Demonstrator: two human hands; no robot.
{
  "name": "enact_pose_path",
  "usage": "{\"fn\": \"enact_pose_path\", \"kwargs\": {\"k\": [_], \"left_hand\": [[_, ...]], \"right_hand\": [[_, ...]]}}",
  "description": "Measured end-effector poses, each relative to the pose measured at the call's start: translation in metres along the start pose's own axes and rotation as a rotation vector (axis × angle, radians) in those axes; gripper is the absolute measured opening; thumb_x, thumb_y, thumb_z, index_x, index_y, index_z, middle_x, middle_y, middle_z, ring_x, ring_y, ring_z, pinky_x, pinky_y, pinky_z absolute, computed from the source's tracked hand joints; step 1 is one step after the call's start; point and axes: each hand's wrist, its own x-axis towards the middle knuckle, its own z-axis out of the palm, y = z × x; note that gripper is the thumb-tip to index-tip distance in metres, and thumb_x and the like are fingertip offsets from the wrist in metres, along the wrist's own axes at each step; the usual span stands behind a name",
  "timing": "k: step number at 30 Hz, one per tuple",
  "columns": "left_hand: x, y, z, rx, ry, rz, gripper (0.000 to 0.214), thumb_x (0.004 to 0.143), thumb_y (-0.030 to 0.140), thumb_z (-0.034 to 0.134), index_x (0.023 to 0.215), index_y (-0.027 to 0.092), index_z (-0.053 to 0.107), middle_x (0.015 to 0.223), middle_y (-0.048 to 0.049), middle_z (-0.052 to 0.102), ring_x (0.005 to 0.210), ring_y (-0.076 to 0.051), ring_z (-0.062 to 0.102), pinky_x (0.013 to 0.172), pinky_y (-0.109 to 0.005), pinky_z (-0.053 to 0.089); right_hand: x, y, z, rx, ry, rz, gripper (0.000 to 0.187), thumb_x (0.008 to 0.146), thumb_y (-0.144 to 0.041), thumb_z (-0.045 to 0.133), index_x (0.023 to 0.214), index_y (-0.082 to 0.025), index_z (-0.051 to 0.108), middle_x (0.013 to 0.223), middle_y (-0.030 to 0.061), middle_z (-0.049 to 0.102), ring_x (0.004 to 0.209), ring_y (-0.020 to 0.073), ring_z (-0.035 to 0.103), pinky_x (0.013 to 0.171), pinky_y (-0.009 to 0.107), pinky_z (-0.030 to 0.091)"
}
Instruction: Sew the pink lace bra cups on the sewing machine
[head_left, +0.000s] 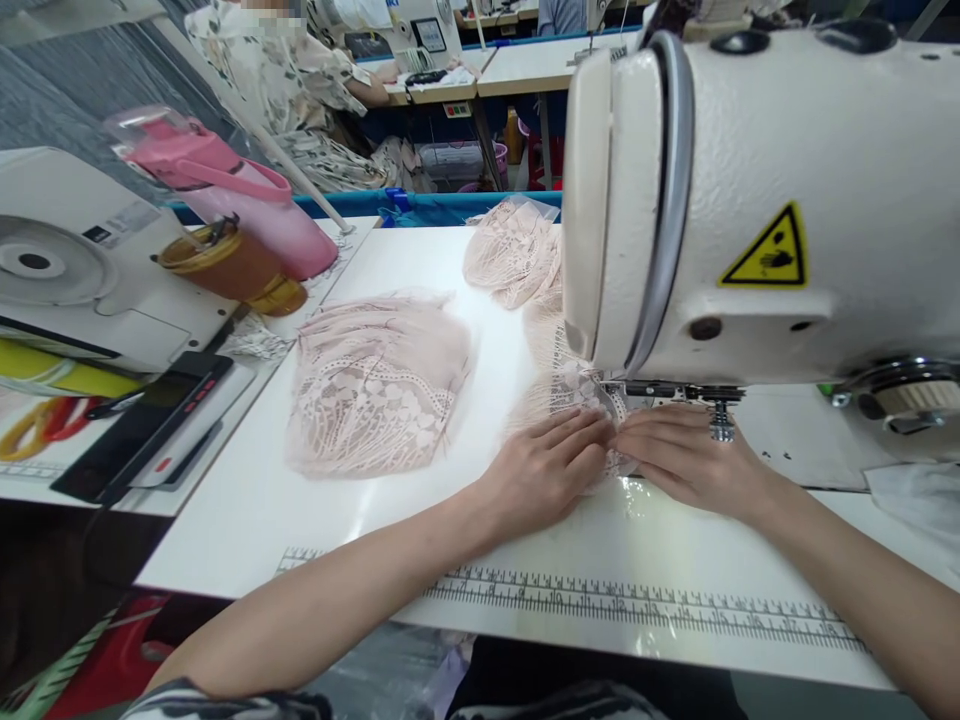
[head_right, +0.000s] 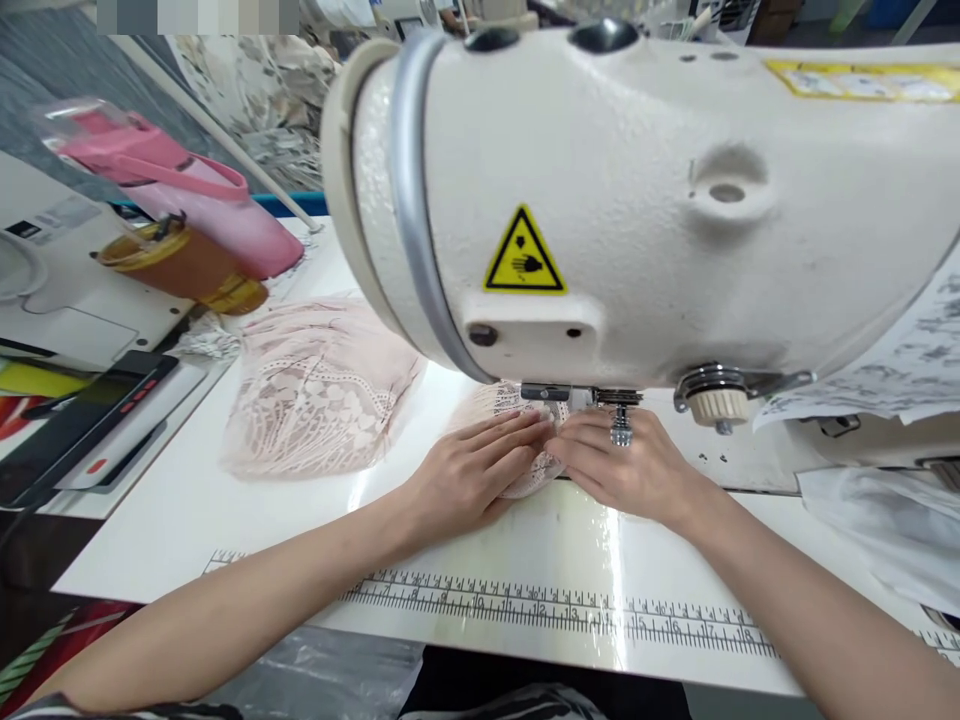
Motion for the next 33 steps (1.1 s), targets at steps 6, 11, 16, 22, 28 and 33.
{"fn": "enact_pose_path", "kwargs": {"k": [6, 11, 16, 22, 28, 33], "left_hand": [[-0.004, -0.006, -0.001, -0.003, 0.010, -0.033, 0.018, 0.092, 0.022, 0.047, 0.100, 0.012, 0.059, 0.121, -0.0107, 0.064, 0.115, -0.020, 0.060, 0.094, -0.034, 0.055], [-0.005, -0.011, 0.001, -0.010, 0.028, -0.075, 0.013, 0.085, 0.017, 0.050, 0.096, 0.011, 0.057, 0.119, -0.0121, 0.065, 0.114, -0.021, 0.061, 0.092, -0.033, 0.057], [-0.004, -0.015, 0.001, -0.033, 0.012, -0.125, 0.014, 0.082, 0.016, 0.051, 0.095, 0.013, 0.055, 0.119, -0.0120, 0.064, 0.113, -0.020, 0.061, 0.092, -0.033, 0.056], [-0.001, -0.015, 0.000, 0.005, -0.025, -0.151, 0.023, 0.075, 0.009, 0.045, 0.096, 0.012, 0.054, 0.120, -0.0136, 0.063, 0.115, -0.021, 0.060, 0.092, -0.033, 0.056], [0.000, -0.014, 0.001, 0.054, -0.023, -0.150, 0.023, 0.081, 0.007, 0.039, 0.099, 0.012, 0.053, 0.121, -0.0150, 0.063, 0.114, -0.022, 0.060, 0.090, -0.034, 0.057], [0.001, -0.012, -0.001, 0.084, -0.031, -0.148, 0.022, 0.082, 0.009, 0.040, 0.099, 0.011, 0.054, 0.122, -0.0155, 0.062, 0.114, -0.024, 0.060, 0.089, -0.036, 0.058]], "right_hand": [[-0.002, -0.009, 0.006, -0.006, 0.011, 0.008, 0.022, 0.084, -0.007, 0.057, 0.103, -0.017, 0.063, 0.098, -0.0008, 0.072, 0.097, 0.0121, 0.065, 0.088, 0.028, 0.055], [0.000, -0.013, 0.010, -0.027, -0.047, 0.039, 0.025, 0.088, -0.009, 0.052, 0.102, -0.023, 0.066, 0.101, -0.0008, 0.072, 0.099, 0.0129, 0.065, 0.082, 0.026, 0.056], [-0.001, -0.014, 0.015, -0.061, -0.057, 0.045, 0.028, 0.087, -0.007, 0.052, 0.103, -0.024, 0.067, 0.102, -0.0007, 0.072, 0.100, 0.0128, 0.064, 0.077, 0.024, 0.056], [0.000, -0.012, 0.017, -0.030, -0.064, 0.075, 0.026, 0.087, -0.009, 0.053, 0.102, -0.024, 0.068, 0.102, -0.0005, 0.072, 0.097, 0.0141, 0.065, 0.079, 0.026, 0.056], [-0.003, -0.009, 0.020, -0.044, -0.064, 0.109, 0.027, 0.088, -0.011, 0.052, 0.104, -0.027, 0.067, 0.102, -0.0027, 0.072, 0.095, 0.0136, 0.065, 0.080, 0.029, 0.056], [-0.004, -0.006, 0.021, -0.056, -0.054, 0.103, 0.025, 0.088, -0.009, 0.052, 0.099, -0.025, 0.067, 0.103, -0.0020, 0.071, 0.095, 0.0129, 0.065, 0.086, 0.030, 0.054]]}}
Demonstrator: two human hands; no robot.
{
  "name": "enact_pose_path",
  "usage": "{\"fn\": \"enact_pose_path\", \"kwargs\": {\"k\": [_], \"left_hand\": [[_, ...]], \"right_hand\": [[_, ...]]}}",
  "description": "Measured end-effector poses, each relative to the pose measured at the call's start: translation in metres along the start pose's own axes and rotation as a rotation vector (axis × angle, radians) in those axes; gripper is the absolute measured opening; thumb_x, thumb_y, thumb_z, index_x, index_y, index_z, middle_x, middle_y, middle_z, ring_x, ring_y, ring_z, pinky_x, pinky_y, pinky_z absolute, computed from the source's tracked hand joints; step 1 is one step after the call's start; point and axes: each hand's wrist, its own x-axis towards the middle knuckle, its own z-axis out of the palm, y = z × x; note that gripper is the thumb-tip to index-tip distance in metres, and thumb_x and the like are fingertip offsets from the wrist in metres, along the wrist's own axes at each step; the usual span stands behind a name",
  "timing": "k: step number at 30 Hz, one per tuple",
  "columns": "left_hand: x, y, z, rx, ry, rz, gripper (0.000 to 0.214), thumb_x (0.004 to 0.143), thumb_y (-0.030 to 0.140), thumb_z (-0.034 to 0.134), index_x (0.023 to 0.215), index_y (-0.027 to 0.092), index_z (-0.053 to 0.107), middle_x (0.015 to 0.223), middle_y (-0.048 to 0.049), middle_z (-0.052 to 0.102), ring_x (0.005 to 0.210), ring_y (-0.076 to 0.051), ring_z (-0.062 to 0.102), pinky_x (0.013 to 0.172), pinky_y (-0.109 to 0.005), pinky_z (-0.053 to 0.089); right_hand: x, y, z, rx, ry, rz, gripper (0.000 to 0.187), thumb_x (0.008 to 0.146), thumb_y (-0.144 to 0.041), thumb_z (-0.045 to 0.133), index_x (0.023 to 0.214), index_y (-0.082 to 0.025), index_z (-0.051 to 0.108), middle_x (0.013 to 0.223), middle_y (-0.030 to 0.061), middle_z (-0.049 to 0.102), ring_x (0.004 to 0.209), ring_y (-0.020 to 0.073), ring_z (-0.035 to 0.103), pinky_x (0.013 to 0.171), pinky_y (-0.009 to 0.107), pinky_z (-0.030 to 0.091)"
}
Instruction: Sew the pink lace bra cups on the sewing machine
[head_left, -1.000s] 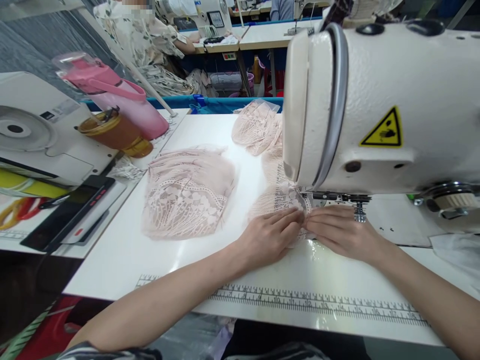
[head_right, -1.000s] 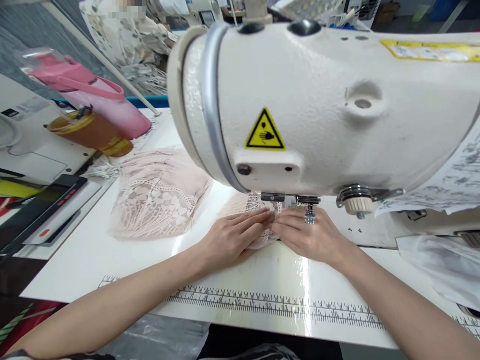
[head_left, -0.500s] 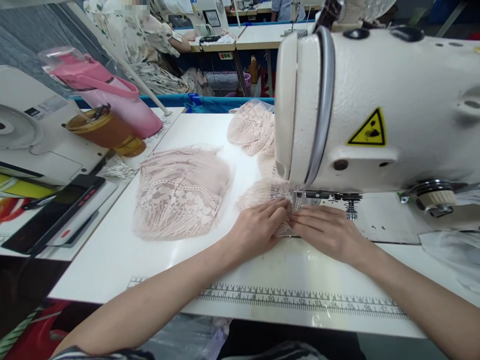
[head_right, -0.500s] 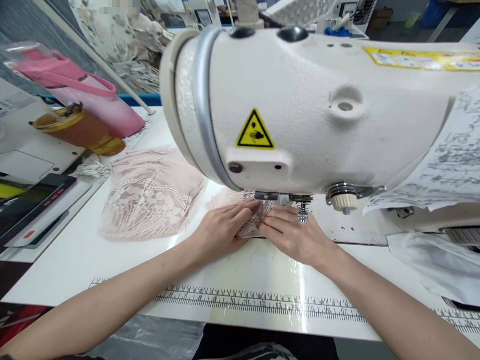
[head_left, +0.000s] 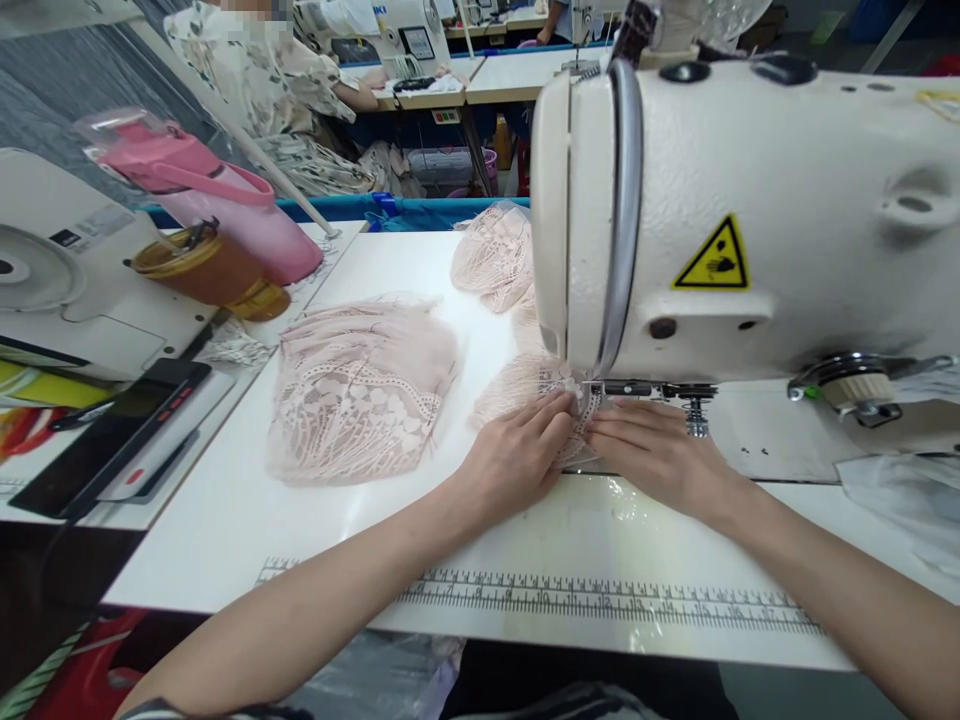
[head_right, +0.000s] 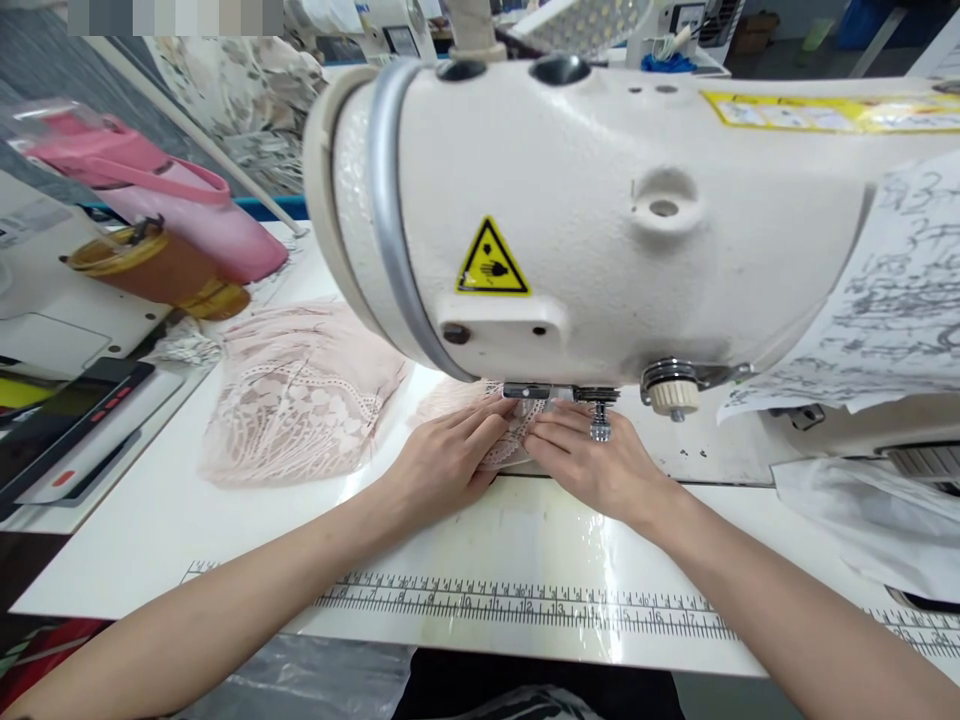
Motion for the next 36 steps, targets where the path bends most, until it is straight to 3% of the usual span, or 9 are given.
{"fn": "enact_pose_path", "kwargs": {"k": [10, 14, 19, 24, 36], "left_hand": [[-0.001, 0.002, 0.000, 0.016, -0.049, 0.020, 0.042, 0.085, 0.016, 0.045, 0.126, 0.009, 0.052, 0.132, -0.0127, 0.056, 0.122, -0.025, 0.054, 0.098, -0.041, 0.052], [-0.001, 0.002, 0.001, 0.008, -0.050, 0.036, 0.040, 0.089, 0.021, 0.045, 0.126, 0.010, 0.054, 0.132, -0.0112, 0.055, 0.122, -0.025, 0.054, 0.100, -0.042, 0.050], [0.000, 0.003, 0.002, 0.012, -0.046, 0.077, 0.040, 0.091, 0.023, 0.043, 0.127, 0.010, 0.055, 0.132, -0.0110, 0.055, 0.122, -0.026, 0.054, 0.102, -0.043, 0.049], [0.000, 0.003, 0.003, 0.025, -0.068, 0.080, 0.041, 0.091, 0.023, 0.044, 0.130, 0.012, 0.053, 0.134, -0.0099, 0.054, 0.125, -0.025, 0.051, 0.104, -0.042, 0.046], [0.002, 0.001, 0.006, 0.030, -0.038, 0.090, 0.039, 0.095, 0.024, 0.041, 0.130, 0.011, 0.053, 0.134, -0.0105, 0.054, 0.126, -0.026, 0.050, 0.104, -0.043, 0.046]], "right_hand": [[0.000, 0.005, 0.002, -0.046, -0.006, -0.018, 0.022, 0.088, -0.005, 0.049, 0.100, -0.018, 0.063, 0.109, 0.0013, 0.069, 0.101, 0.0135, 0.064, 0.088, 0.030, 0.054], [0.002, 0.004, -0.004, -0.075, 0.002, 0.005, 0.021, 0.088, -0.006, 0.049, 0.099, -0.018, 0.063, 0.106, -0.0005, 0.070, 0.103, 0.0123, 0.063, 0.083, 0.026, 0.053], [0.005, 0.001, -0.012, -0.120, 0.022, 0.072, 0.021, 0.090, -0.011, 0.047, 0.092, -0.021, 0.065, 0.099, -0.0023, 0.071, 0.087, 0.0115, 0.065, 0.067, 0.027, 0.047], [0.005, 0.002, -0.015, -0.165, 0.048, 0.087, 0.016, 0.089, -0.016, 0.048, 0.091, -0.020, 0.063, 0.098, -0.0004, 0.071, 0.074, 0.0113, 0.062, 0.064, 0.028, 0.044], [0.007, 0.009, -0.012, -0.170, 0.080, 0.077, 0.015, 0.088, -0.017, 0.052, 0.089, -0.022, 0.066, 0.092, 0.0006, 0.072, 0.073, 0.0114, 0.060, 0.063, 0.026, 0.041]]}}
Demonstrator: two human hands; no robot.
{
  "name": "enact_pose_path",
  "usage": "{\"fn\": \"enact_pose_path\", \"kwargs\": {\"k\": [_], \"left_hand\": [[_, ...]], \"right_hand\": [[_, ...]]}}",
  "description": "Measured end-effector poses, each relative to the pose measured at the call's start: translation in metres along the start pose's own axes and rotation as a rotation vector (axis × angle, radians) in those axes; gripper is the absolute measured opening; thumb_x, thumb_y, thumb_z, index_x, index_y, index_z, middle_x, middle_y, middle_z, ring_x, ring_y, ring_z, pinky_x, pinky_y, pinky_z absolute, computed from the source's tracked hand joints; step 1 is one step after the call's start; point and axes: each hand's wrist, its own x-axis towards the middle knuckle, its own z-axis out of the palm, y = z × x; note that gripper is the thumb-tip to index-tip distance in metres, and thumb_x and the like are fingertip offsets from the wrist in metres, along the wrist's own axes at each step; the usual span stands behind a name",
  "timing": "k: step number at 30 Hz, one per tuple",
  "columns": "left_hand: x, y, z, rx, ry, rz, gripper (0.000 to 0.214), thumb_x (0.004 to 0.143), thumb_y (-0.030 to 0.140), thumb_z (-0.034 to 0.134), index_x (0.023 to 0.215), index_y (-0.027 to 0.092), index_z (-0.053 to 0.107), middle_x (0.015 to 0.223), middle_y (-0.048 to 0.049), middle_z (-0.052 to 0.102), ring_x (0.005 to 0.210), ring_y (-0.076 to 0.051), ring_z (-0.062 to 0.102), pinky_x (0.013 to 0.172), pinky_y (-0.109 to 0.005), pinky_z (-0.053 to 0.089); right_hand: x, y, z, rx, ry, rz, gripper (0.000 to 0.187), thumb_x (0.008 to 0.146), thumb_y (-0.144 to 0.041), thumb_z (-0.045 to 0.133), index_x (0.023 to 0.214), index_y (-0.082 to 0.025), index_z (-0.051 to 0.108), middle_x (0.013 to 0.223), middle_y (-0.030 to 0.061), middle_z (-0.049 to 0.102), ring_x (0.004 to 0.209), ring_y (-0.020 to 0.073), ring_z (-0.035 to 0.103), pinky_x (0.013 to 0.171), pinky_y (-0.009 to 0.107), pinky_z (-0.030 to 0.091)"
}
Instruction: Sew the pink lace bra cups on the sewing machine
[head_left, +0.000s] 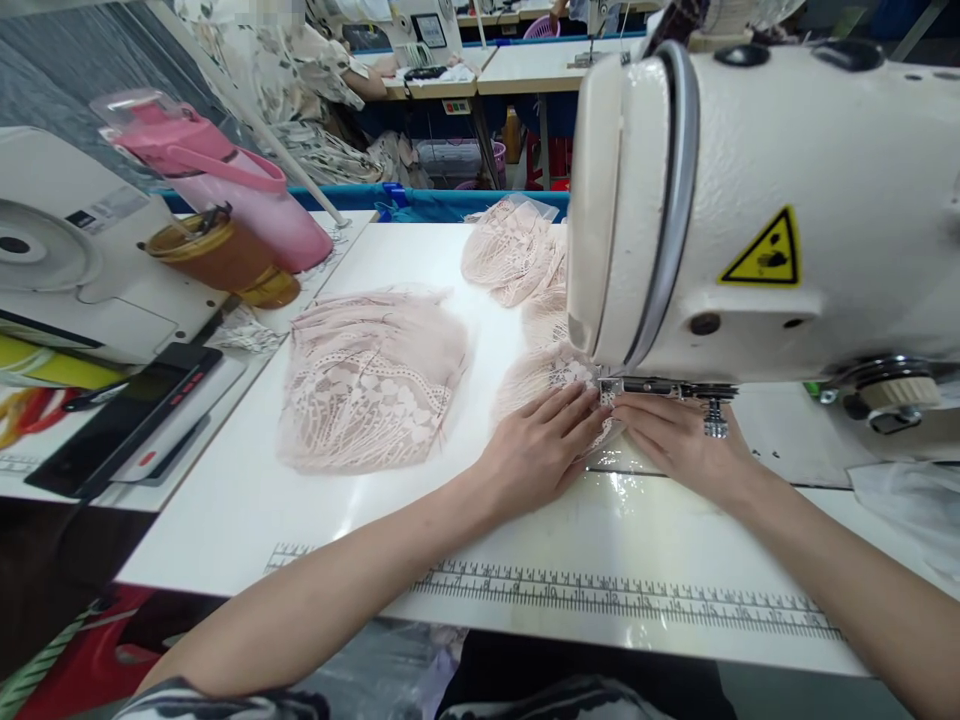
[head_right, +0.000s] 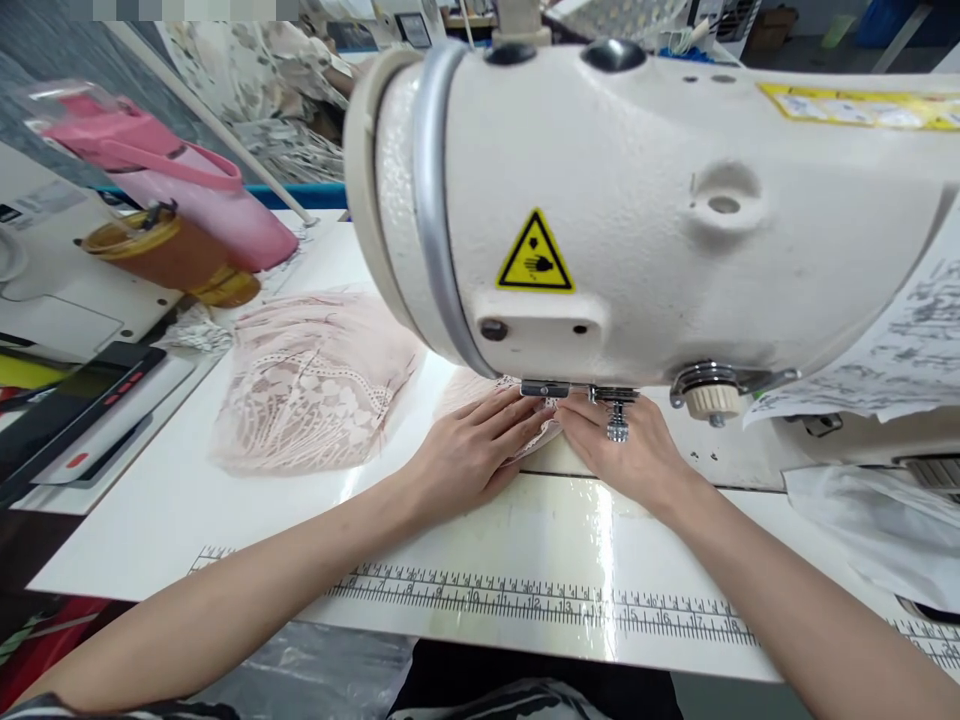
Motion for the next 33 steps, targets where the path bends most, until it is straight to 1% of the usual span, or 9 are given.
{"fn": "enact_pose_path", "kwargs": {"k": [5, 11, 15, 19, 23, 27, 29, 31, 33], "left_hand": [[-0.001, -0.003, -0.002, -0.026, 0.032, 0.087, 0.033, 0.096, 0.011, 0.036, 0.121, 0.010, 0.057, 0.127, -0.0077, 0.060, 0.121, -0.018, 0.055, 0.105, -0.035, 0.046], [-0.001, -0.006, -0.008, -0.062, 0.052, 0.038, 0.027, 0.094, 0.013, 0.037, 0.107, 0.009, 0.061, 0.120, -0.0100, 0.064, 0.115, -0.019, 0.060, 0.102, -0.036, 0.049], [-0.001, -0.009, -0.007, -0.067, 0.054, 0.007, 0.026, 0.096, 0.019, 0.037, 0.105, 0.011, 0.061, 0.122, -0.0095, 0.063, 0.115, -0.020, 0.060, 0.101, -0.038, 0.051], [0.001, -0.010, -0.008, -0.073, 0.048, -0.007, 0.027, 0.097, 0.024, 0.038, 0.102, 0.012, 0.061, 0.122, -0.0095, 0.064, 0.114, -0.020, 0.061, 0.101, -0.037, 0.050], [0.008, -0.008, -0.015, -0.032, 0.036, 0.042, 0.030, 0.096, 0.026, 0.036, 0.099, 0.011, 0.062, 0.117, -0.0096, 0.066, 0.111, -0.020, 0.063, 0.101, -0.037, 0.049], [0.017, -0.008, -0.024, 0.004, 0.023, 0.085, 0.028, 0.092, 0.025, 0.039, 0.087, 0.011, 0.063, 0.108, -0.0087, 0.070, 0.099, -0.020, 0.067, 0.097, -0.037, 0.052], [0.019, -0.010, -0.024, -0.004, 0.033, 0.104, 0.027, 0.092, 0.030, 0.044, 0.089, 0.012, 0.064, 0.109, -0.0081, 0.069, 0.100, -0.020, 0.067, 0.096, -0.037, 0.052], [0.018, -0.014, -0.021, -0.037, 0.039, 0.117, 0.028, 0.092, 0.036, 0.049, 0.097, 0.013, 0.064, 0.114, -0.0072, 0.068, 0.106, -0.021, 0.064, 0.097, -0.037, 0.051], [0.015, -0.018, -0.016, -0.087, 0.040, 0.115, 0.028, 0.092, 0.035, 0.049, 0.106, 0.014, 0.062, 0.119, -0.0060, 0.066, 0.112, -0.020, 0.061, 0.101, -0.037, 0.049]], "right_hand": [[0.004, -0.008, -0.008, -0.081, -0.092, 0.039, 0.018, 0.088, -0.013, 0.050, 0.090, -0.020, 0.066, 0.093, -0.0003, 0.072, 0.069, 0.0113, 0.058, 0.060, 0.027, 0.038], [0.001, -0.010, -0.003, 0.019, -0.153, -0.048, 0.025, 0.088, -0.006, 0.047, 0.094, -0.020, 0.066, 0.097, 0.0029, 0.070, 0.088, 0.0141, 0.062, 0.070, 0.027, 0.045], [-0.001, -0.010, 0.003, 0.077, -0.147, -0.024, 0.027, 0.088, -0.006, 0.046, 0.095, -0.021, 0.066, 0.096, 0.0026, 0.070, 0.091, 0.0142, 0.061, 0.078, 0.029, 0.046], [0.001, -0.014, 0.008, 0.135, -0.126, 0.048, 0.022, 0.089, -0.011, 0.046, 0.093, -0.021, 0.065, 0.089, 0.0012, 0.069, 0.086, 0.0130, 0.060, 0.076, 0.028, 0.045], [0.004, -0.016, 0.012, 0.187, -0.100, 0.112, 0.014, 0.090, -0.017, 0.047, 0.092, -0.018, 0.061, 0.087, 0.0017, 0.067, 0.080, 0.0115, 0.058, 0.073, 0.026, 0.042], [0.002, -0.014, 0.017, 0.205, -0.065, 0.058, 0.016, 0.088, -0.014, 0.049, 0.078, -0.018, 0.061, 0.081, -0.0013, 0.065, 0.078, 0.0099, 0.056, 0.074, 0.025, 0.041], [0.000, -0.013, 0.018, 0.219, -0.039, 0.038, 0.016, 0.088, -0.014, 0.051, 0.078, -0.019, 0.062, 0.080, -0.0021, 0.065, 0.080, 0.0101, 0.057, 0.075, 0.025, 0.041], [-0.001, -0.012, 0.018, 0.229, -0.027, 0.037, 0.014, 0.088, -0.015, 0.053, 0.081, -0.020, 0.064, 0.081, -0.0021, 0.066, 0.082, 0.0105, 0.058, 0.076, 0.026, 0.042], [-0.001, -0.012, 0.016, 0.230, -0.027, 0.036, 0.013, 0.089, -0.016, 0.054, 0.082, -0.020, 0.064, 0.082, -0.0022, 0.067, 0.081, 0.0102, 0.059, 0.075, 0.026, 0.043]]}}
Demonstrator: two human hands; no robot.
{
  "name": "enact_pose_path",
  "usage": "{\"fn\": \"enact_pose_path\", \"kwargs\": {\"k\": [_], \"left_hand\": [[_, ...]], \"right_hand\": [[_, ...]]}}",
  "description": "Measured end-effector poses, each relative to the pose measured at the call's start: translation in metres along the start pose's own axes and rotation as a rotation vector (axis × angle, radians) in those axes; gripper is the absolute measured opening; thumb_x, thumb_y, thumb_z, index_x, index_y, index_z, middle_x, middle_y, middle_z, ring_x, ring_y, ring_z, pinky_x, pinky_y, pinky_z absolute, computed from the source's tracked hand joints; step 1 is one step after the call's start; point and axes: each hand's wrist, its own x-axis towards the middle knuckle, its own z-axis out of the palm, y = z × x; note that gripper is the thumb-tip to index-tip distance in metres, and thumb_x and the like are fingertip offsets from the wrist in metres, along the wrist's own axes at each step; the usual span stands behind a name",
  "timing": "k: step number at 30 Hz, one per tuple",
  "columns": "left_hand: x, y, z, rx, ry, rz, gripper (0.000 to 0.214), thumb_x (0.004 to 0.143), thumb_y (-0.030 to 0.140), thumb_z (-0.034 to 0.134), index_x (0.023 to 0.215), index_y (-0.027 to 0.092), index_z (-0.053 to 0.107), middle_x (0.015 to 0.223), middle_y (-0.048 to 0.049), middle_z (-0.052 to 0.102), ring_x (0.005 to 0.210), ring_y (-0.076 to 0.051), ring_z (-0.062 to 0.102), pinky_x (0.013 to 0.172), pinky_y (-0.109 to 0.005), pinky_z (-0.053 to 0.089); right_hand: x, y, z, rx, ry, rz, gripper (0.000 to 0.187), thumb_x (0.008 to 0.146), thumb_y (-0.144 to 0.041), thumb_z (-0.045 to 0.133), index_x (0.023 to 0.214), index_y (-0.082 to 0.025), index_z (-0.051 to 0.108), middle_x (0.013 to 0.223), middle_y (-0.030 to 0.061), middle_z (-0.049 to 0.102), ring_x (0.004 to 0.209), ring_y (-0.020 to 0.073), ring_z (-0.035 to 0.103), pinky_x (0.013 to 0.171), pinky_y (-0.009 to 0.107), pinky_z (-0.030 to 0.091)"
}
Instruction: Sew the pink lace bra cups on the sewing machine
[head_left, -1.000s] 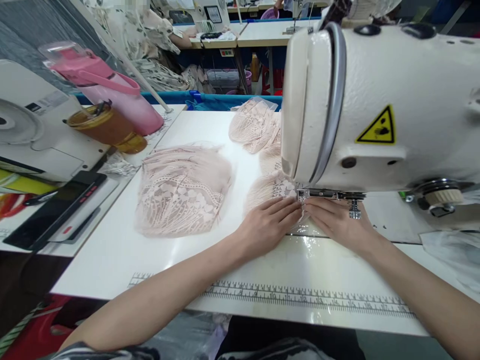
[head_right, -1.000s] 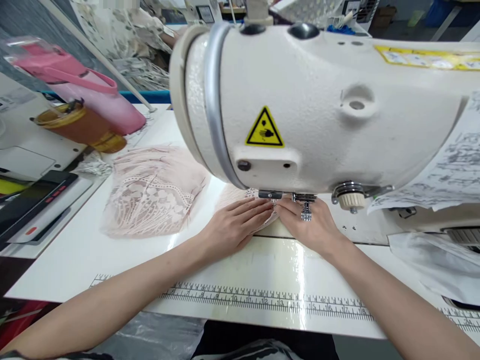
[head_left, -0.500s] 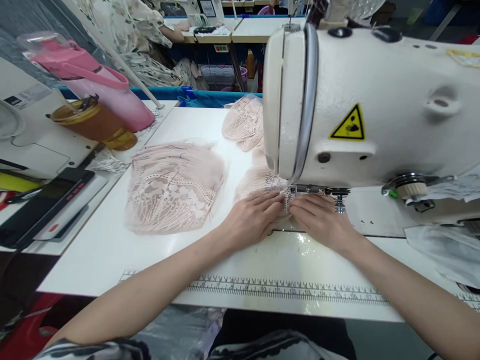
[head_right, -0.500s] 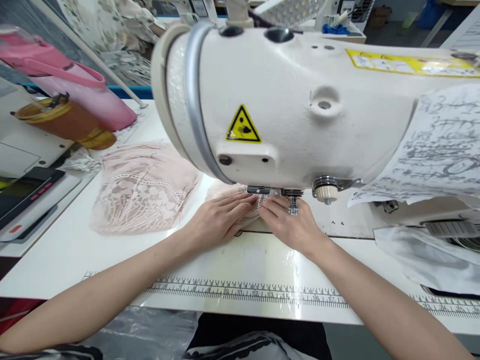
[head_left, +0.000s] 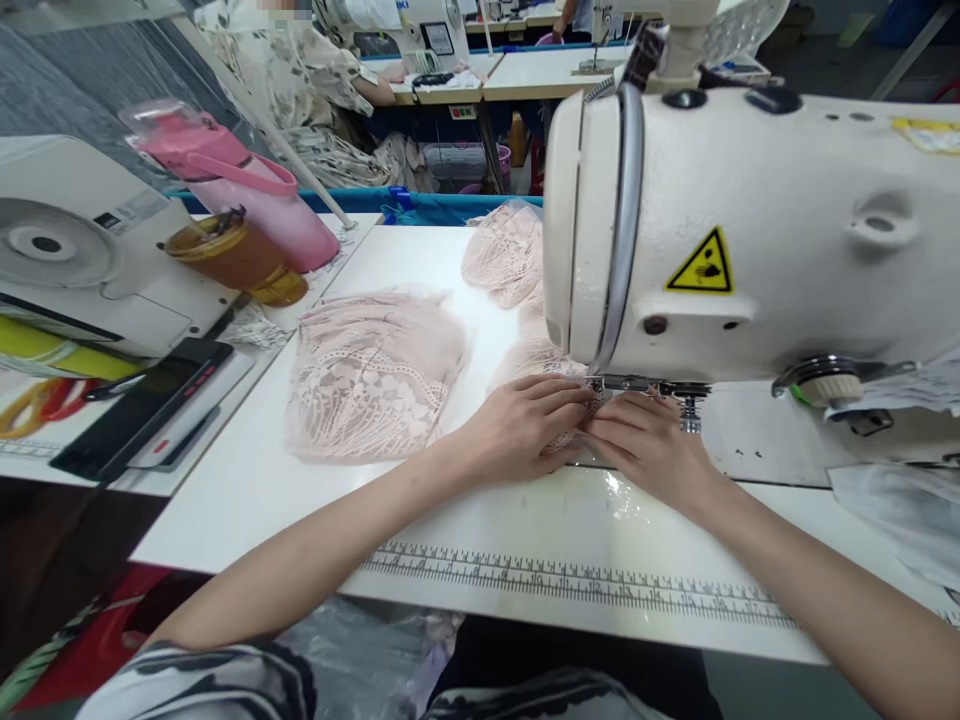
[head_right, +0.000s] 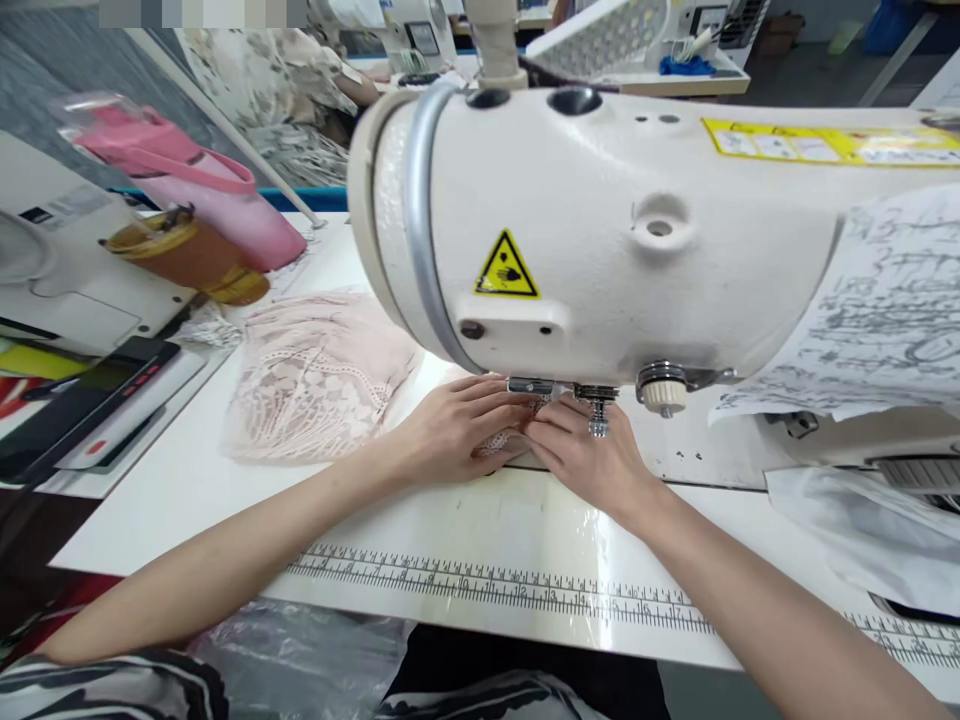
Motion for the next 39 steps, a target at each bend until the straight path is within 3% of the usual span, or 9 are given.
{"fn": "enact_pose_path", "kwargs": {"k": [4, 11, 23, 32, 39], "left_hand": [[-0.011, -0.004, 0.008, -0.038, -0.010, 0.014, 0.030, 0.094, 0.027, 0.044, 0.117, 0.013, 0.058, 0.125, -0.0063, 0.062, 0.117, -0.018, 0.058, 0.104, -0.036, 0.047], [-0.019, -0.008, 0.009, 0.027, -0.024, 0.046, 0.037, 0.091, 0.020, 0.042, 0.124, 0.009, 0.054, 0.126, -0.0097, 0.061, 0.120, -0.020, 0.056, 0.104, -0.037, 0.047], [-0.018, -0.008, 0.007, 0.055, -0.051, 0.045, 0.038, 0.090, 0.021, 0.042, 0.123, 0.007, 0.056, 0.126, -0.0107, 0.060, 0.121, -0.022, 0.055, 0.106, -0.038, 0.045], [-0.016, -0.003, 0.010, 0.076, -0.066, -0.003, 0.038, 0.091, 0.026, 0.044, 0.123, 0.010, 0.057, 0.126, -0.0093, 0.061, 0.122, -0.022, 0.054, 0.105, -0.039, 0.046], [-0.015, 0.002, 0.013, 0.076, -0.092, -0.048, 0.042, 0.089, 0.027, 0.048, 0.125, 0.008, 0.055, 0.128, -0.0122, 0.059, 0.122, -0.024, 0.054, 0.106, -0.041, 0.045]], "right_hand": [[0.003, -0.003, -0.006, -0.017, -0.023, -0.016, 0.013, 0.089, -0.016, 0.053, 0.086, -0.022, 0.065, 0.090, -0.0018, 0.069, 0.083, 0.0099, 0.060, 0.075, 0.025, 0.045], [0.003, -0.011, -0.008, -0.071, -0.001, -0.055, 0.014, 0.085, -0.010, 0.058, 0.091, -0.020, 0.066, 0.085, -0.0044, 0.072, 0.086, 0.0092, 0.063, 0.078, 0.023, 0.048], [0.002, -0.011, -0.007, -0.106, -0.029, -0.022, 0.019, 0.089, -0.011, 0.052, 0.089, -0.023, 0.066, 0.084, -0.0038, 0.072, 0.085, 0.0102, 0.064, 0.081, 0.027, 0.053], [0.000, -0.003, -0.008, -0.047, -0.119, -0.029, 0.023, 0.091, -0.012, 0.048, 0.094, -0.024, 0.067, 0.092, 0.0001, 0.071, 0.093, 0.0137, 0.063, 0.082, 0.030, 0.052], [0.001, 0.002, -0.007, 0.046, -0.103, -0.007, 0.022, 0.090, -0.013, 0.049, 0.092, -0.028, 0.066, 0.095, -0.0012, 0.070, 0.095, 0.0151, 0.063, 0.080, 0.030, 0.053]]}}
